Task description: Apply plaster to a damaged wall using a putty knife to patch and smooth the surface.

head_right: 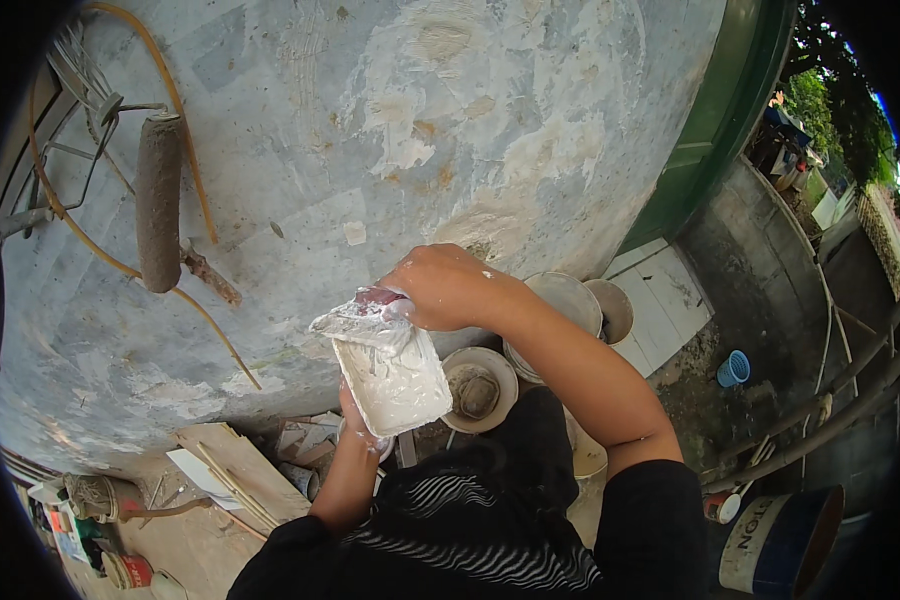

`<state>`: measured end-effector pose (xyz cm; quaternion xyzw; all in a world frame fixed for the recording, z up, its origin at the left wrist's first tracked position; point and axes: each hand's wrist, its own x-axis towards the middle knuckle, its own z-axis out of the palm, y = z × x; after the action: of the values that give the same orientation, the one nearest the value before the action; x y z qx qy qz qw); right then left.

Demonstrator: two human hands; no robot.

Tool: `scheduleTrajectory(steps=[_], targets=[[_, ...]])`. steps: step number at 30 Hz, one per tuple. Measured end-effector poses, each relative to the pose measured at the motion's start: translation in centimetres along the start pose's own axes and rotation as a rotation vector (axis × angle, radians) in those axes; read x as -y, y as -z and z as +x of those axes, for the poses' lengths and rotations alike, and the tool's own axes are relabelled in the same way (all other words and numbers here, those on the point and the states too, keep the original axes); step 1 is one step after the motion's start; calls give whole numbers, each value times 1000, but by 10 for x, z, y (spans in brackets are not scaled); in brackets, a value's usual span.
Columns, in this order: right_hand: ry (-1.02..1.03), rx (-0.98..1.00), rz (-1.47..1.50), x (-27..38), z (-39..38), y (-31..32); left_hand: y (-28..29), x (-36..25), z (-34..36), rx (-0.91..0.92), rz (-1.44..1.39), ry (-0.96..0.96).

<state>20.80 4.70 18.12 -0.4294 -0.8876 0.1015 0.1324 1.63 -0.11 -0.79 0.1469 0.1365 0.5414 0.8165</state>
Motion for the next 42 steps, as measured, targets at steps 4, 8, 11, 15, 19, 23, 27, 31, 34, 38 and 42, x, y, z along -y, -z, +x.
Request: scheduleTrajectory(steps=[4,8,11,15,19,23,27,31,34,38,42], targets=[[77,-18,-50,3,2,-1,0,-3,-1,10,42,4],[34,-61,-32,6,4,-1,1,-5,0,19,58,-2],[108,-73,-45,8,4,-2,1,-6,0,6,33,-3],[-7,-102,-81,10,4,-6,-2,-9,1,19,20,2],[97,19,-51,15,2,-5,-3,-9,2,99,-6,-16],[7,-161,-69,7,1,14,-1,-9,3,45,-28,-5],[17,-133,-132,6,1,15,0,-9,4,55,-77,8],[-48,-100,-107,4,-4,4,-5,-4,6,120,-130,-24],[-38,-93,-47,3,-11,-6,-11,-2,9,19,-179,-58],[-15,-87,27,11,-26,-24,-17,-9,14,53,-160,-94],[-88,-207,142,10,-35,-32,-25,-14,13,70,-164,-163]])
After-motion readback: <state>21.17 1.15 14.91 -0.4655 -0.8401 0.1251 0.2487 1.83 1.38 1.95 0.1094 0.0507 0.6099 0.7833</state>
